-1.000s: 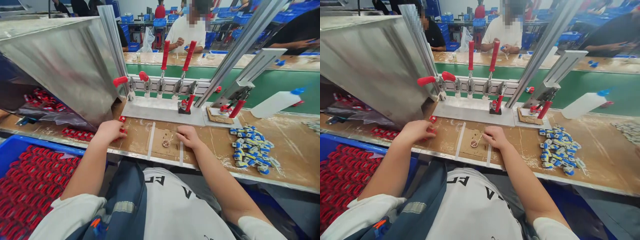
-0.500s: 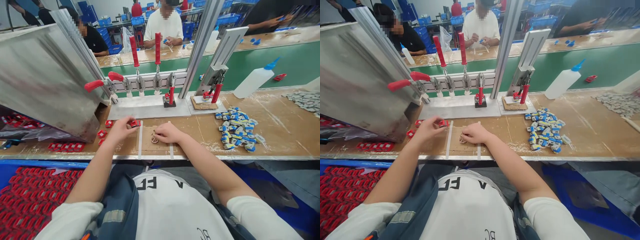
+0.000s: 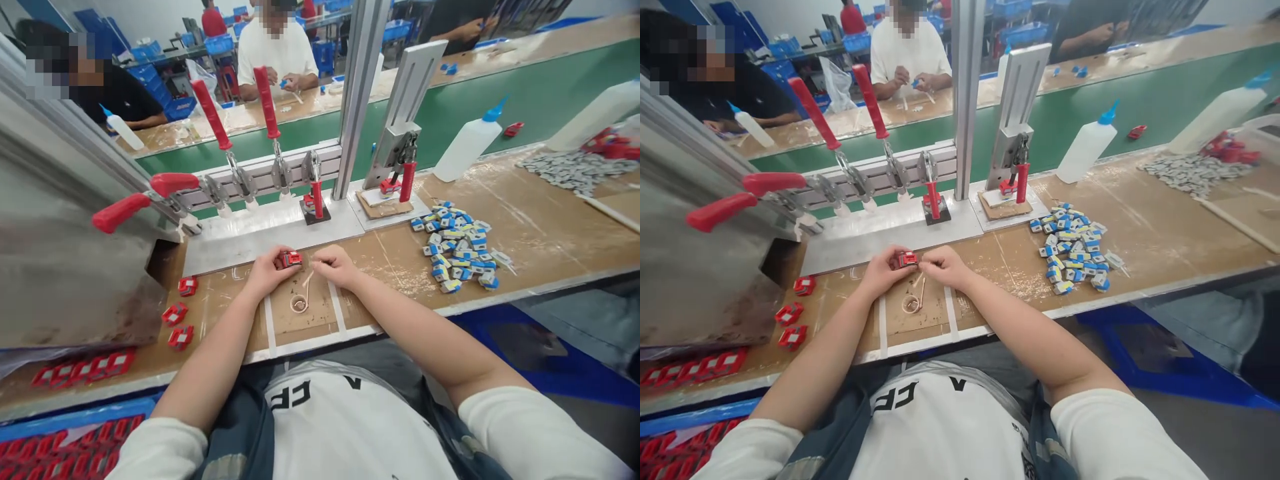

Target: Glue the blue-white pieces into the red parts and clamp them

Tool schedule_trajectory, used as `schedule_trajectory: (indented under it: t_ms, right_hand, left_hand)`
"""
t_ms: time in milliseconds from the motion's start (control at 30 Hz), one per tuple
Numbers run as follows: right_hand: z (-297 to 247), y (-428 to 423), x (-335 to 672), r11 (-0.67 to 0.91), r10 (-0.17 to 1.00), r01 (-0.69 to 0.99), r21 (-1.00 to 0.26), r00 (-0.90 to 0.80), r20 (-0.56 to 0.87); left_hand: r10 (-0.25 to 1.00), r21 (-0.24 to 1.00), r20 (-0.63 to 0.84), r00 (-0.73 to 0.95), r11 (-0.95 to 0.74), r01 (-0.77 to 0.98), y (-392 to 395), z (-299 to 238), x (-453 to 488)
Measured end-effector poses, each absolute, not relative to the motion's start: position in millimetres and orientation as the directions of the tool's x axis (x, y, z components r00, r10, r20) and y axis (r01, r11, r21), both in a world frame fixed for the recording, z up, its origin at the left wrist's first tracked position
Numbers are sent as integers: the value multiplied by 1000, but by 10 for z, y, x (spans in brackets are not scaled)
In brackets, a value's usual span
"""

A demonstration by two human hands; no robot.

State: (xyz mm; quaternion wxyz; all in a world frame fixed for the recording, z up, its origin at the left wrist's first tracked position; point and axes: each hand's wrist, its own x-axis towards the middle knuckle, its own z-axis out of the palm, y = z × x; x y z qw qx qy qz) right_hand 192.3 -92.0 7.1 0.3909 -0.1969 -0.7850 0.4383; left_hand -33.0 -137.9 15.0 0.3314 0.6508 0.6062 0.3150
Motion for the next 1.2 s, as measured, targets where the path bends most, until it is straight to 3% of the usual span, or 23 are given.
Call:
schedule_trajectory:
  t_ms: [67,167,600,1200]
  right_hand:
    - [57,-870,1914,483,796,25,-875,-429,427]
    - [38,-822,1874,412,880,99,-906,-303,367]
    - [-23,-802,1824,417,859,160,-894,-389,331]
    - [-22,-804,1852,482,866,293,-826,-302,398]
  left_hand:
    - [998,807,-25,60,-16,591,-1382,174,-312]
    - [997,790,-51,65,1,613,-1370,196,-280]
    - [997,758,-42,72,-15,652,-1347,223,-250]
    - [999,764,-18,34,-8,645,-1368,209,-256]
